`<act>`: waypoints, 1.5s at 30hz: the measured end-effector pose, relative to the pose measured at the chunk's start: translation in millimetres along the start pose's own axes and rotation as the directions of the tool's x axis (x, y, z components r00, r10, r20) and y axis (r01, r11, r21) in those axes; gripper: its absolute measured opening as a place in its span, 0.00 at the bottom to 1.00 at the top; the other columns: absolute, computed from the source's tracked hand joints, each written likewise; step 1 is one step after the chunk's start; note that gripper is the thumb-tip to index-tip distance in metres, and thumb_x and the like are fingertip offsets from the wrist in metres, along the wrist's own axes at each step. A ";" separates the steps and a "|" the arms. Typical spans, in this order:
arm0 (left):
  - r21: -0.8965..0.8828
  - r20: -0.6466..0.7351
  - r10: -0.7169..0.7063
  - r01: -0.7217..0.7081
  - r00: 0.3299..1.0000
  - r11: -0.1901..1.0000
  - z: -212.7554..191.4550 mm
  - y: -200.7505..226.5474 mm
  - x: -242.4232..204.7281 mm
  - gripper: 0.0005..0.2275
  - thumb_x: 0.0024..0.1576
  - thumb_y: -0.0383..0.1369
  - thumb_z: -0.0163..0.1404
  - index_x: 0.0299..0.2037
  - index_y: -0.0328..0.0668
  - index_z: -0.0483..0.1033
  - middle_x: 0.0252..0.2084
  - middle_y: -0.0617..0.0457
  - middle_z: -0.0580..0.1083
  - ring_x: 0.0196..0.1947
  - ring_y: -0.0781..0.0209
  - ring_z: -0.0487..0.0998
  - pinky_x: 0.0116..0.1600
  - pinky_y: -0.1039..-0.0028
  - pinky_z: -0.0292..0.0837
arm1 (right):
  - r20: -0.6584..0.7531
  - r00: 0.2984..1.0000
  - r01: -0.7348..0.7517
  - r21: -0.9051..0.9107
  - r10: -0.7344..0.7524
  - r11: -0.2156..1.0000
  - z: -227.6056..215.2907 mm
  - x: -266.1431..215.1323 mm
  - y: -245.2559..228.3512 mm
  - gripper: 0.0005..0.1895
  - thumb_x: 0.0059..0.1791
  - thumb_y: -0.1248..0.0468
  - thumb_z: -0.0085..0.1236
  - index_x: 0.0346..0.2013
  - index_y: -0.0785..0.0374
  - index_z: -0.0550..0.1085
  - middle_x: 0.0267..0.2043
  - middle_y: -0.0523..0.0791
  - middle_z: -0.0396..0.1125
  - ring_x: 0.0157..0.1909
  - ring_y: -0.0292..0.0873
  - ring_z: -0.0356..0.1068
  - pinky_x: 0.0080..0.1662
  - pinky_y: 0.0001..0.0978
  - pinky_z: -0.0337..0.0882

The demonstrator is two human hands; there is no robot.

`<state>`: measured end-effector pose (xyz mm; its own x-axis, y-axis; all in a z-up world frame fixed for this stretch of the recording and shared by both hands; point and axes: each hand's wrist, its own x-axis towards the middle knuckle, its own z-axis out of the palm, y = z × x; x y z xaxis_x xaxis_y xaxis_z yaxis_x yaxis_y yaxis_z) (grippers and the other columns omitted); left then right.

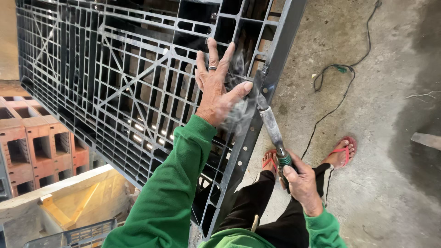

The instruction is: The person uses a soldering iron to melt and smooth the edges of a black plastic crate. They repeatedly apply heat along the crate's rim and corners, pressing the plastic with their fingers to shape it.

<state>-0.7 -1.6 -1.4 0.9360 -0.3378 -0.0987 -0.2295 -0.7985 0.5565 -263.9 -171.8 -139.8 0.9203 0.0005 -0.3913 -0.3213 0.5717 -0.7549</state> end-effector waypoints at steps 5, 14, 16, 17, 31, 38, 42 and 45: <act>0.030 -0.066 0.056 -0.055 0.996 0.998 0.3 4.3 -13.3 0.42 0.57 0.60 0.56 0.79 0.60 0.55 0.85 0.52 0.35 0.83 0.34 0.24 0.79 0.35 0.14 | 0.006 1.000 -0.002 -0.308 0.004 0.951 -17.7 -20.3 -45.4 0.26 0.51 0.61 0.55 0.65 0.63 0.70 0.26 0.41 0.66 0.22 0.31 0.63 0.26 0.25 0.65; -0.107 -0.084 0.037 -0.046 0.996 0.993 -0.7 5.7 -26.4 0.36 0.60 0.56 0.54 0.78 0.58 0.59 0.84 0.51 0.35 0.83 0.36 0.25 0.79 0.39 0.14 | 0.036 0.998 0.052 -0.890 -0.044 0.453 8.9 -49.9 -192.0 0.28 0.50 0.60 0.57 0.65 0.57 0.69 0.32 0.49 0.71 0.28 0.44 0.67 0.37 0.32 0.71; -0.134 -0.100 0.034 -0.047 0.994 0.990 0.1 4.1 -25.9 0.34 0.62 0.55 0.53 0.78 0.58 0.59 0.84 0.52 0.36 0.83 0.37 0.24 0.79 0.39 0.14 | 0.049 0.998 0.055 -0.938 -0.025 0.343 23.1 -51.9 -220.1 0.29 0.49 0.59 0.57 0.65 0.56 0.69 0.34 0.52 0.72 0.30 0.49 0.69 0.38 0.35 0.71; -0.145 -0.108 0.033 -0.048 0.994 0.988 0.4 3.2 -26.4 0.34 0.62 0.54 0.53 0.77 0.58 0.59 0.84 0.52 0.36 0.83 0.37 0.24 0.79 0.40 0.14 | 0.087 0.996 0.093 -0.951 -0.032 0.296 29.0 -53.6 -231.6 0.29 0.49 0.59 0.57 0.65 0.57 0.68 0.37 0.53 0.72 0.33 0.52 0.70 0.38 0.36 0.71; -0.133 -0.202 -0.039 0.012 0.979 0.991 10.2 1.2 -27.0 0.30 0.61 0.37 0.55 0.75 0.57 0.59 0.82 0.58 0.44 0.80 0.39 0.37 0.79 0.44 0.28 | 0.088 0.934 -0.187 -0.706 0.347 0.683 -4.4 -70.4 -239.6 0.22 0.52 0.62 0.56 0.60 0.67 0.73 0.39 0.42 0.71 0.37 0.38 0.67 0.39 0.30 0.68; -0.143 -0.283 -0.039 -0.002 0.958 0.990 10.1 11.0 -29.1 0.30 0.59 0.37 0.57 0.72 0.56 0.61 0.80 0.58 0.49 0.79 0.38 0.40 0.78 0.44 0.32 | -0.115 0.942 -0.320 -0.592 0.315 0.740 23.4 -61.9 -255.1 0.26 0.45 0.69 0.60 0.58 0.62 0.70 0.24 0.44 0.64 0.18 0.37 0.63 0.21 0.31 0.62; -0.121 -0.283 -0.061 0.027 0.957 0.992 8.7 9.3 -26.3 0.29 0.58 0.37 0.58 0.70 0.56 0.64 0.79 0.56 0.51 0.77 0.37 0.43 0.76 0.43 0.35 | 0.112 0.993 0.047 -0.632 0.032 0.774 53.4 -0.8 -287.1 0.25 0.48 0.71 0.59 0.61 0.66 0.69 0.30 0.42 0.65 0.25 0.33 0.64 0.28 0.27 0.66; -0.160 -0.291 -0.080 0.033 0.953 0.987 1.3 11.9 -27.8 0.28 0.54 0.36 0.59 0.68 0.55 0.67 0.77 0.55 0.53 0.75 0.35 0.46 0.75 0.43 0.37 | 0.200 0.979 0.073 -0.467 0.025 0.881 87.6 59.8 -304.6 0.21 0.50 0.69 0.54 0.57 0.65 0.65 0.40 0.41 0.70 0.29 0.35 0.72 0.30 0.29 0.74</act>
<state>-29.9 -2.3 6.9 0.9883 -0.1134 0.1020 -0.1525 -0.7192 0.6779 -91.4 -274.1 112.9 0.9379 0.1794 -0.2969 -0.3205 0.1211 -0.9395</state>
